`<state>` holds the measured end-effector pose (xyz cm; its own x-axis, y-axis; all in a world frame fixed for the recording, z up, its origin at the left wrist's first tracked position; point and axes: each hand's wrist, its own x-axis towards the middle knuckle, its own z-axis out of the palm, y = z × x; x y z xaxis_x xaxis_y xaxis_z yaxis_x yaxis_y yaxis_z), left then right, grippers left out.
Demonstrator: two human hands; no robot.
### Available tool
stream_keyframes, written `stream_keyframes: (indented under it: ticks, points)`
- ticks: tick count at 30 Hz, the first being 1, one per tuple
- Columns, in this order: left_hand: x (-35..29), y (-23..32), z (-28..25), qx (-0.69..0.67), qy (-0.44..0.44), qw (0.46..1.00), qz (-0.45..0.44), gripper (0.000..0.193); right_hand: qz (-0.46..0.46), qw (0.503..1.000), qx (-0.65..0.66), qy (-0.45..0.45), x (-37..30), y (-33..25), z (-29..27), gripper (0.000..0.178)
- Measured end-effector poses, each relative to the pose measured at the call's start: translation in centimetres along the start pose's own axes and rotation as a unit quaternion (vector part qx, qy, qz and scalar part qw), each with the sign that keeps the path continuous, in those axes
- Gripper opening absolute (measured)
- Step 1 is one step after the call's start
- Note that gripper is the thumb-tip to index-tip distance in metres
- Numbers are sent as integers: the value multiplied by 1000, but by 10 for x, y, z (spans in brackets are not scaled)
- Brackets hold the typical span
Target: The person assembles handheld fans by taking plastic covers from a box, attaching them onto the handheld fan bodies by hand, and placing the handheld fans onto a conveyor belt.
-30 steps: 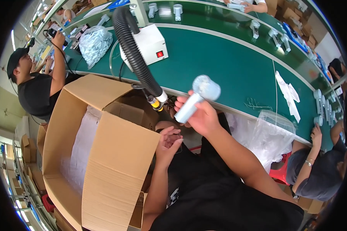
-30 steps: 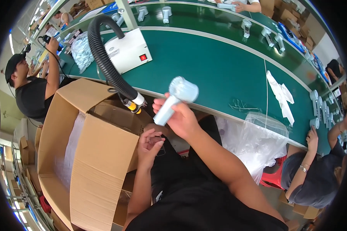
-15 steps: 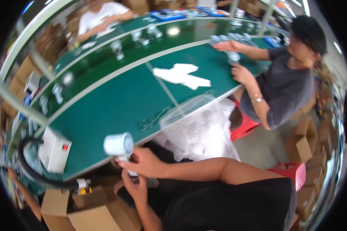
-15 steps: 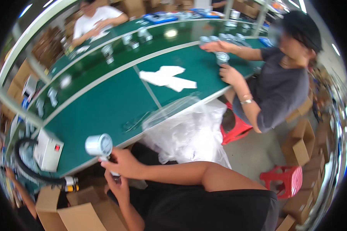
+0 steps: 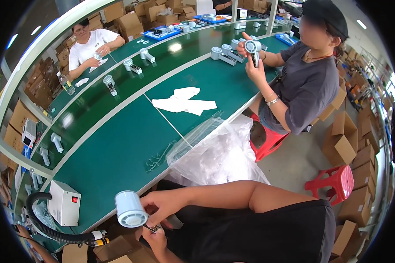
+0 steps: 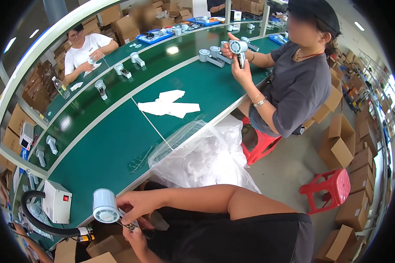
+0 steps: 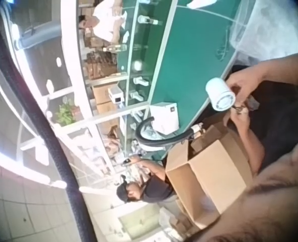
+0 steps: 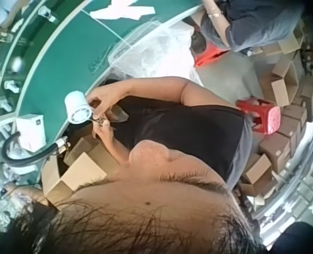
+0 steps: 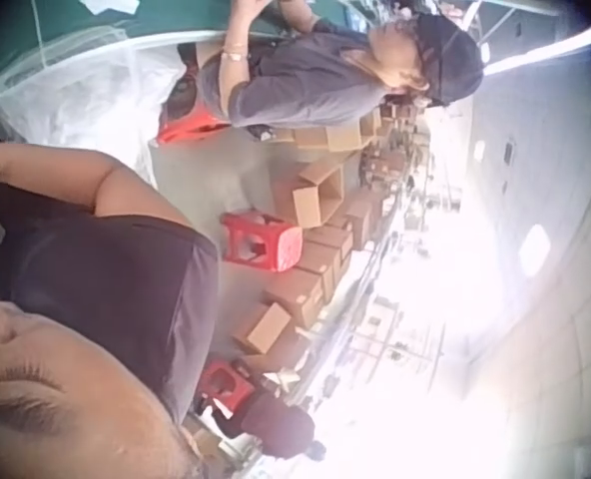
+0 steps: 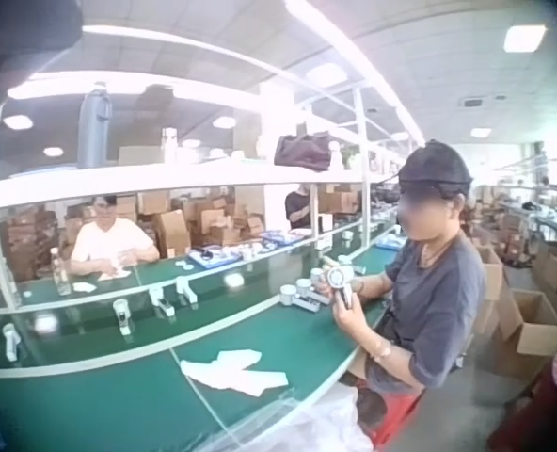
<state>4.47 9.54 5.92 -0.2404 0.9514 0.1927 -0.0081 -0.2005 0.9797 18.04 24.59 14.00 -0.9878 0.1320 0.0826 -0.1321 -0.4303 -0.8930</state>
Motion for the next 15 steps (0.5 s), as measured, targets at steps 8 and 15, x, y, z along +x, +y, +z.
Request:
stream_keyframes:
  ticks: [8, 15]
  points:
    - [3, 19, 25, -28, 39, 999, -10, 69, -181, 933, -218, 222, 3, 3, 17, 52]
    - [-5, 21, 28, -78, 131, 988, 3, 50, -126, 949, -255, 136, -22, -25, 30, 50]
